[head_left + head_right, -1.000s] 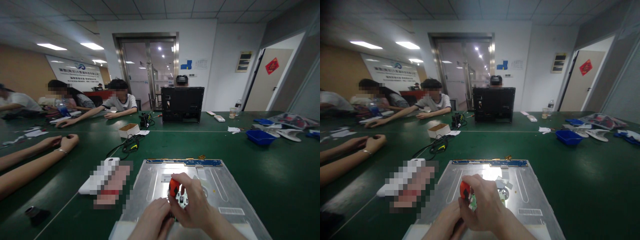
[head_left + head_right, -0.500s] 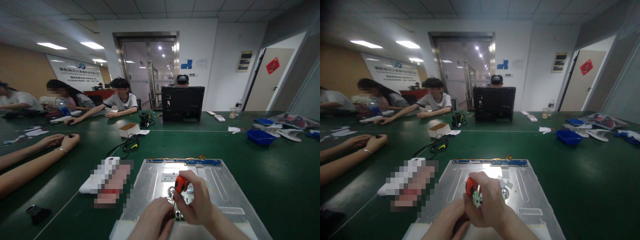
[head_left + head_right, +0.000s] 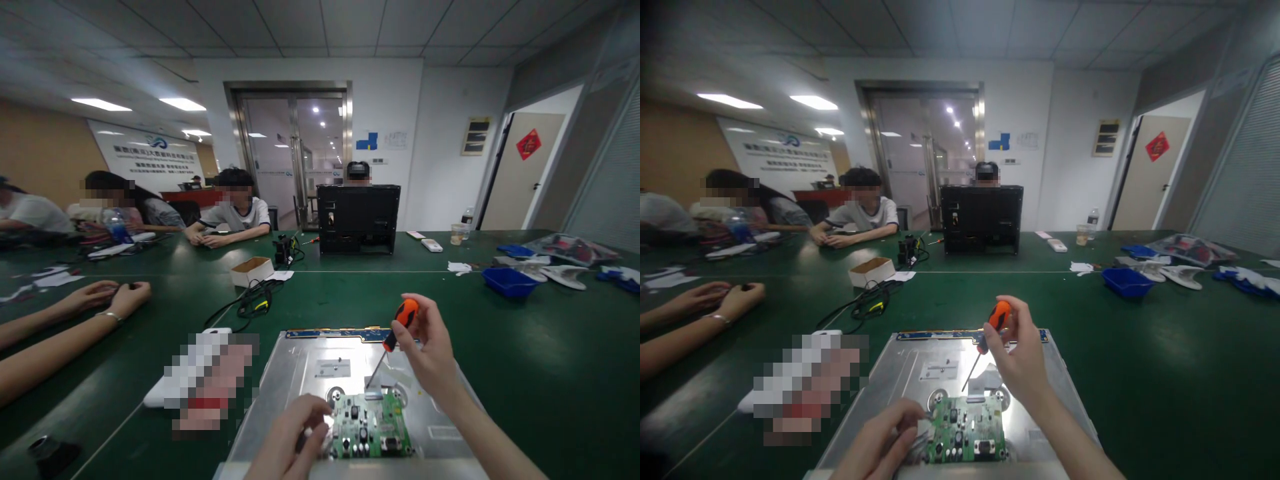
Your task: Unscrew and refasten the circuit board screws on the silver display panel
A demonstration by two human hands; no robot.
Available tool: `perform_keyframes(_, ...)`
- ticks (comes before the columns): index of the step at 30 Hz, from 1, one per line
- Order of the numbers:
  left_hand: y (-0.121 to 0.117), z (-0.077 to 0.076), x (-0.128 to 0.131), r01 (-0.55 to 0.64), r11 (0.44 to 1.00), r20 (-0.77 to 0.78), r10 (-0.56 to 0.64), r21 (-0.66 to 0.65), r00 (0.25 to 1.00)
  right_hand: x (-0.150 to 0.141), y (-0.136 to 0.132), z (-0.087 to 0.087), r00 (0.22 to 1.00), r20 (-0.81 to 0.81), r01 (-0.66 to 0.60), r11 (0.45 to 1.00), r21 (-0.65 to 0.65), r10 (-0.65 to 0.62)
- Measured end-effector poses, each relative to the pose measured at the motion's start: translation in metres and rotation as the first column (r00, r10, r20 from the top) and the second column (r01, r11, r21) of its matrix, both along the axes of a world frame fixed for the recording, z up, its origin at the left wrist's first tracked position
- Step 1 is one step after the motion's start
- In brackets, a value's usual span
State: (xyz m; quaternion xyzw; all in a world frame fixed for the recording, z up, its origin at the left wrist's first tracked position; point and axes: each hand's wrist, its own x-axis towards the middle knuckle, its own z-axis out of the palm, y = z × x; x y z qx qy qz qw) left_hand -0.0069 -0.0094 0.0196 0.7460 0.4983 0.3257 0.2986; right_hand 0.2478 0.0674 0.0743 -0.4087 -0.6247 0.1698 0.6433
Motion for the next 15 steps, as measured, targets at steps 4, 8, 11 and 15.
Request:
perform_keyframes(4,0.022,0.012,-0.004,0.007,0.999,-0.162,0.001,0.049,0.987,0.028,0.024,-0.004,0.968,-0.219,-0.184,0.944,-0.273,0.126)
perform_keyframes(8,0.057,0.03,0.007,-0.023,0.999,-0.387,0.037,0.042,0.921,0.036,0.051,-0.013,0.937,-0.32,-0.284,0.836,-0.47,0.139)
perform_keyframes(11,0.083,0.037,0.021,-0.022,0.999,-0.598,0.035,0.029,0.801,0.034,0.066,-0.022,0.933,-0.333,-0.307,0.791,-0.529,0.14)
perform_keyframes(15,0.103,0.035,0.032,0.011,1.0,-0.656,-0.009,-0.001,0.755,0.033,0.076,-0.032,0.926,-0.346,-0.331,0.771,-0.544,0.153)
